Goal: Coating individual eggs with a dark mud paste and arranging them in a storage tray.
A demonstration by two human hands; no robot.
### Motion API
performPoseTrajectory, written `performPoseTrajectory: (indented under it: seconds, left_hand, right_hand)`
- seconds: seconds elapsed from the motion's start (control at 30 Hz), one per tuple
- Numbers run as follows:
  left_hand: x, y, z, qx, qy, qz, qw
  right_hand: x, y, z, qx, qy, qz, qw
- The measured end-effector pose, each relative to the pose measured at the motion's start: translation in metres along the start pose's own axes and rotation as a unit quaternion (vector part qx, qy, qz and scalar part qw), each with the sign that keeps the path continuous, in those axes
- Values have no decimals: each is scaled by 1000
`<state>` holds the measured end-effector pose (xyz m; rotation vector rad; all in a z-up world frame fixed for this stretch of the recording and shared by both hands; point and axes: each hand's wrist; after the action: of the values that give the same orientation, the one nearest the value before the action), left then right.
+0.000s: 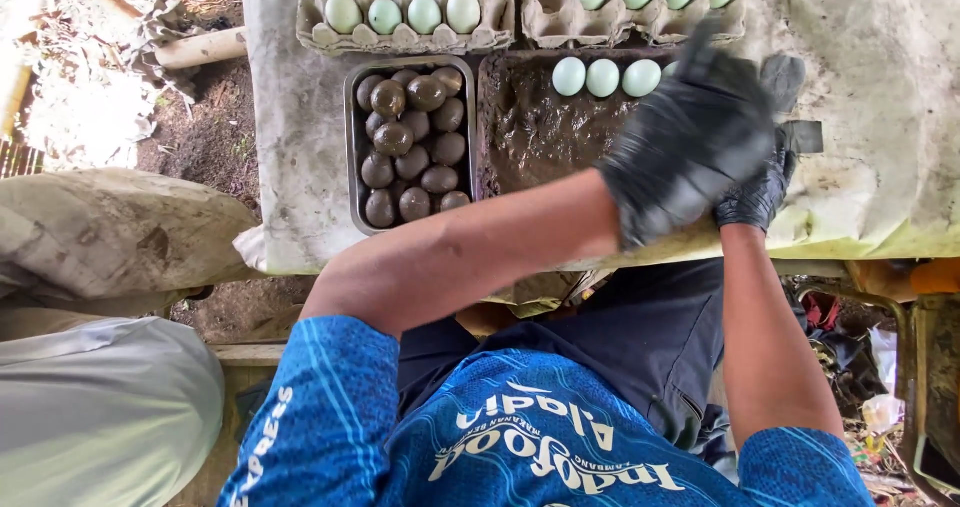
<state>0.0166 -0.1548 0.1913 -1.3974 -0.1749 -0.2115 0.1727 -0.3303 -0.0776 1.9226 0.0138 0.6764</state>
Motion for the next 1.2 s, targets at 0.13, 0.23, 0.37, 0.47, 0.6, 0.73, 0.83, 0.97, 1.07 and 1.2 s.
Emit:
performPoseTrajectory:
  seconds: [0.13,0.23,0.37,0.47,0.6,0.73,0.83,0.97,1.07,1.2]
  left_hand:
    - [12,38,-40,-390,-114,-104,908]
    - [-3,61,-40,-467,-122,-100,870]
    - [-18,65,-23,-565,-127,-97,809]
    - [-28,74,-19,-639,-125,-92,753]
    - [-40,88,-15,-731,-117,-80,667]
    - [-51,119,-2,-809,-107,-66,575]
    - [-60,164,52,-859,-104,-52,499]
    - [-85,195,96,-913,-98,-36,394]
    - [-79,167,43,-945,-92,-26,312]
    - [-71,175,48,-977,-82,-12,198]
  right_hand:
    - [2,-7,4,-21,2,0,1000]
    - [0,-20,1,-33,9,-6,999]
    - [3,-31,2,-54,18,-8,998]
    - [2,-30,11,-74,19,-10,997]
    - [-1,-23,27,-101,16,-13,995]
    - [0,-16,20,-91,-4,-32,995]
    - [-2,-16,20,-81,-16,-41,996]
    - [-3,-16,20,-78,-10,-33,996]
    - [-2,-17,18,-76,-12,-23,997]
    - [-3,-9,12,-75,-12,-28,997]
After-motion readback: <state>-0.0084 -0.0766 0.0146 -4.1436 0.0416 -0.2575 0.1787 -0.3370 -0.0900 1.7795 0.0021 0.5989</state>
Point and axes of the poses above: each hand's wrist, its own x-axis towards the middle knuckle, its own y-axis out of the back of the hand, z = x × y, and after that the axes turned 10 degrees about -x, right-handed
